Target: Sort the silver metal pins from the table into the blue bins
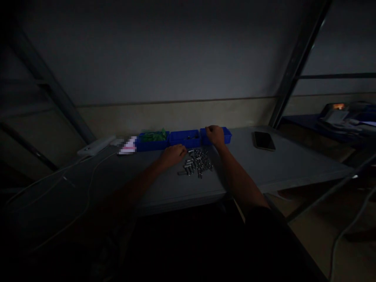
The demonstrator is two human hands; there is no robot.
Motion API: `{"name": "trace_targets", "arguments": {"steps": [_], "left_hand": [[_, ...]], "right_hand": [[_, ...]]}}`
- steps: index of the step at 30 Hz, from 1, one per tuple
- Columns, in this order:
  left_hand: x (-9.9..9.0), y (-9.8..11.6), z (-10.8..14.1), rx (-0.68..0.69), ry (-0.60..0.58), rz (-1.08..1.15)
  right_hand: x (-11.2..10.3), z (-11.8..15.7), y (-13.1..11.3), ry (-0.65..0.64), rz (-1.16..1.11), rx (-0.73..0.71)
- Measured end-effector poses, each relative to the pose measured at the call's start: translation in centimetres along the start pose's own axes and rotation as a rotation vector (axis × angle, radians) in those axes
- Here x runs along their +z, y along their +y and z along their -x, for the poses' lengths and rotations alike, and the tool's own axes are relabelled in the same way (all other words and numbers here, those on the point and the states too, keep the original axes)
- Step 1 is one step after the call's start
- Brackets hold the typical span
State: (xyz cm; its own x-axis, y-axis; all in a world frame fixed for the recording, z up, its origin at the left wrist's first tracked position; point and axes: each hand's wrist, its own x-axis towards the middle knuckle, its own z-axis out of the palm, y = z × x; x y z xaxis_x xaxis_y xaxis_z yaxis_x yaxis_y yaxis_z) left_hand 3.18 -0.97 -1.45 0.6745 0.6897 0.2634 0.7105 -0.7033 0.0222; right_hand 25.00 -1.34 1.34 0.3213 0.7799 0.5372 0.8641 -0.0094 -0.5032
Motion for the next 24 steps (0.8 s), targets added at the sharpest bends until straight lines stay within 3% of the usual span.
{"name": "trace_targets", "arguments": {"steps": [5,9,14,19,22,24], "left_hand": [[0.0,0.4,-0.2,-0.025,-0.010,0.064],[-0.2,0.6,-0.3,-0.072,-0.083,0.044],[-0.2,-1.0,0.4,-0.122,-0.077,0.069],[-0.4,-3.4,0.6,-0.137,0.055,0.216],[-1.0,-3.7,0.4,-0.109,0.135,0.276],[-1.4,-3.6,0.3,-0.093,0.158,0.294]], "right_hand": [[0.1,0.3,-0.9,0.018,-0.044,-0.012],[0.2,0.6,-1.5,0.034,-0.073,-0.067],[0.1,1.2,-2.9,0.031,-0.142,-0.113],[0.9,2.7,-5.2,-0.194,-0.236,-0.350],[1.7,3.6,-6.2,-0.355,-0.259,-0.520],[2.1,3.8,-6.4,-0.383,-0.278,-0.558]]}}
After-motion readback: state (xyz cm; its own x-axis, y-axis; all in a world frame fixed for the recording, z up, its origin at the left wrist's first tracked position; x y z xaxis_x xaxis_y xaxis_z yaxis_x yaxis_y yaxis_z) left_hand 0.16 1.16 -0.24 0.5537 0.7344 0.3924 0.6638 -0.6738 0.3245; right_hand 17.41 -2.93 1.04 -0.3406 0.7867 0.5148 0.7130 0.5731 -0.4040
